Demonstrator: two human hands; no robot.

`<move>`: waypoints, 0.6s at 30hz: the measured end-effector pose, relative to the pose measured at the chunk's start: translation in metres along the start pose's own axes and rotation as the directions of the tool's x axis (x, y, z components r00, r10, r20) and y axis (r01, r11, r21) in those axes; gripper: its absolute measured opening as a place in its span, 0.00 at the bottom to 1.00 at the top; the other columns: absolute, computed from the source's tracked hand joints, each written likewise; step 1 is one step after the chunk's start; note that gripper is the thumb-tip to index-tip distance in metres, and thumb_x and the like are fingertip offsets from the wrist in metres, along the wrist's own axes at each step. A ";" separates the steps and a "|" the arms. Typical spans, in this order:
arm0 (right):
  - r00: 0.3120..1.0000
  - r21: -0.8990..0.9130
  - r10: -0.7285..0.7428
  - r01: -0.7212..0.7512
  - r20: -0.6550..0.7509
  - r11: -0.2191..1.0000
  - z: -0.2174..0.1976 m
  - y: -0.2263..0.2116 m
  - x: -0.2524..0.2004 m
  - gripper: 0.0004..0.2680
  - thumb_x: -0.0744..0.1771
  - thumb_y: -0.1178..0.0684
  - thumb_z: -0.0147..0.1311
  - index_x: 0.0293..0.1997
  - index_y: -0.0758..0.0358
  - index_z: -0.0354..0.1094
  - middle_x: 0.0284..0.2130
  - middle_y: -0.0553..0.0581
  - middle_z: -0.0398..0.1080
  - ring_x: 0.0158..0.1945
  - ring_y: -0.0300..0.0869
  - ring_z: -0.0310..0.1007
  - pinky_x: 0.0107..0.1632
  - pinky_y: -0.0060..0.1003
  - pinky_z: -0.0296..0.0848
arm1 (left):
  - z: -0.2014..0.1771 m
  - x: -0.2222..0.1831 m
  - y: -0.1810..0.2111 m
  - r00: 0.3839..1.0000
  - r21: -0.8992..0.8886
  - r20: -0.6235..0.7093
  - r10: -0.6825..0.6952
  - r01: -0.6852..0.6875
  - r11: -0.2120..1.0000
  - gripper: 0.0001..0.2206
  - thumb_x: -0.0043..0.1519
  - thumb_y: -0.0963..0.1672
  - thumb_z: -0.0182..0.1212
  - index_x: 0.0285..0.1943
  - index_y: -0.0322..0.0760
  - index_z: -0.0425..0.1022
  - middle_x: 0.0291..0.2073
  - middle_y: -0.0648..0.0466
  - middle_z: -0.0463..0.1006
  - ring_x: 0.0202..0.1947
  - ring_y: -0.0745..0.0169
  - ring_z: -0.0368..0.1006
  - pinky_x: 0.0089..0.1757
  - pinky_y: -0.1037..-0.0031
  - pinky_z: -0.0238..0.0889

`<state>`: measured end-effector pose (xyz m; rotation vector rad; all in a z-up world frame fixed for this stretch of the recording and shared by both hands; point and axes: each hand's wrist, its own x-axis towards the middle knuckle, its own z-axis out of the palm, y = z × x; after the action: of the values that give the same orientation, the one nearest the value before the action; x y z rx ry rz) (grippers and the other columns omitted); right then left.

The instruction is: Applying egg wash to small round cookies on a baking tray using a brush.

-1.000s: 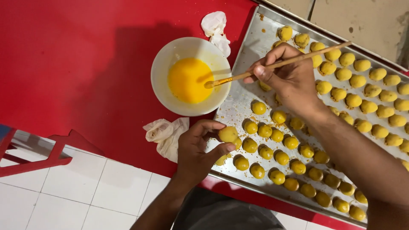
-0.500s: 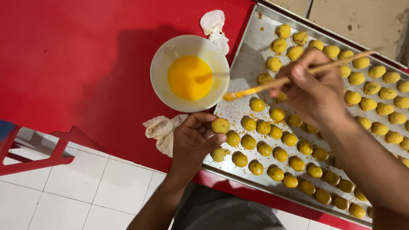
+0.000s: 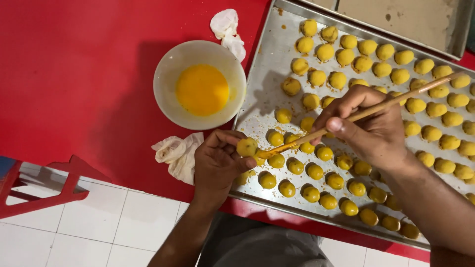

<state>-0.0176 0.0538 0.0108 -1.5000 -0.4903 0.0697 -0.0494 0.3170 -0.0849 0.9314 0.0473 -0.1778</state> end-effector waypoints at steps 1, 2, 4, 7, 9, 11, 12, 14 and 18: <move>1.000 -0.008 0.004 -0.005 -0.007 1.000 0.002 -0.001 0.001 0.03 0.70 0.63 0.51 0.39 0.61 0.64 0.32 0.64 0.77 0.33 0.48 0.86 0.32 0.30 0.90 | 0.001 0.000 0.001 1.000 -0.002 0.015 0.017 -0.017 1.000 0.20 0.45 0.36 0.79 0.40 0.35 0.72 0.44 0.46 0.78 0.47 0.60 0.75 0.48 0.76 0.73; 1.000 -0.007 0.003 -0.003 -0.010 1.000 0.002 -0.001 0.002 0.03 0.70 0.63 0.51 0.39 0.61 0.64 0.32 0.64 0.77 0.33 0.48 0.86 0.32 0.30 0.90 | 0.002 -0.001 0.002 1.000 0.001 0.017 0.016 -0.016 1.000 0.20 0.45 0.36 0.79 0.40 0.35 0.72 0.44 0.46 0.78 0.47 0.60 0.75 0.48 0.76 0.73; 1.000 -0.069 -0.014 0.013 -0.009 0.998 0.004 -0.002 0.003 0.04 0.69 0.63 0.51 0.38 0.60 0.61 0.29 0.62 0.76 0.31 0.47 0.85 0.31 0.31 0.88 | 0.005 -0.001 0.005 0.999 0.048 0.028 0.035 -0.037 0.998 0.19 0.46 0.36 0.79 0.40 0.35 0.72 0.43 0.47 0.78 0.47 0.60 0.76 0.48 0.76 0.75; 0.999 -0.133 -0.032 0.029 -0.023 0.991 0.001 0.001 0.002 0.05 0.69 0.64 0.51 0.38 0.60 0.62 0.30 0.61 0.77 0.31 0.45 0.86 0.28 0.28 0.87 | 0.007 -0.002 0.006 0.997 0.055 0.053 0.052 -0.055 0.997 0.18 0.47 0.36 0.78 0.42 0.35 0.73 0.44 0.46 0.78 0.49 0.59 0.76 0.50 0.74 0.75; 0.999 -0.126 -0.038 0.034 -0.025 0.991 0.001 0.000 0.005 0.04 0.69 0.64 0.51 0.38 0.61 0.61 0.28 0.61 0.75 0.31 0.47 0.85 0.29 0.30 0.88 | 0.008 -0.003 0.009 0.996 0.051 0.067 0.050 -0.053 0.997 0.18 0.48 0.36 0.78 0.43 0.34 0.73 0.44 0.45 0.78 0.50 0.58 0.76 0.51 0.74 0.75; 0.999 -0.120 -0.045 0.042 -0.027 0.992 0.001 0.000 0.007 0.04 0.69 0.64 0.52 0.38 0.62 0.61 0.27 0.61 0.74 0.31 0.48 0.85 0.30 0.32 0.89 | 0.006 -0.004 0.008 0.995 0.046 0.083 0.050 -0.054 0.997 0.18 0.49 0.36 0.78 0.44 0.33 0.74 0.44 0.45 0.79 0.50 0.57 0.77 0.53 0.73 0.75; 0.997 -0.133 -0.057 0.051 -0.045 0.990 0.000 0.001 0.007 0.04 0.69 0.64 0.52 0.38 0.63 0.61 0.28 0.62 0.74 0.32 0.48 0.84 0.31 0.33 0.89 | 0.005 -0.004 0.006 0.997 0.073 0.065 0.038 -0.042 0.996 0.18 0.48 0.36 0.78 0.45 0.32 0.75 0.44 0.46 0.79 0.50 0.57 0.77 0.53 0.73 0.75; 0.996 -0.146 -0.069 0.059 -0.062 0.988 0.000 0.002 0.007 0.04 0.69 0.64 0.53 0.38 0.65 0.61 0.29 0.62 0.74 0.32 0.48 0.84 0.31 0.33 0.90 | 0.003 -0.005 0.006 0.999 0.099 0.046 0.026 -0.030 0.995 0.19 0.47 0.36 0.78 0.45 0.32 0.76 0.43 0.47 0.80 0.50 0.57 0.77 0.53 0.73 0.74; 0.994 -0.206 -0.083 0.065 -0.076 0.976 -0.002 0.001 0.006 0.04 0.69 0.65 0.53 0.40 0.65 0.61 0.33 0.63 0.74 0.35 0.47 0.84 0.35 0.34 0.91 | 0.003 -0.004 0.007 0.998 0.134 0.052 0.034 -0.041 0.990 0.19 0.47 0.38 0.79 0.45 0.33 0.76 0.43 0.48 0.80 0.50 0.60 0.77 0.54 0.74 0.74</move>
<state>-0.0111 0.0546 0.0119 -1.6751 -0.4961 -0.1051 -0.0528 0.3193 -0.0776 1.0619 -0.0286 -0.1707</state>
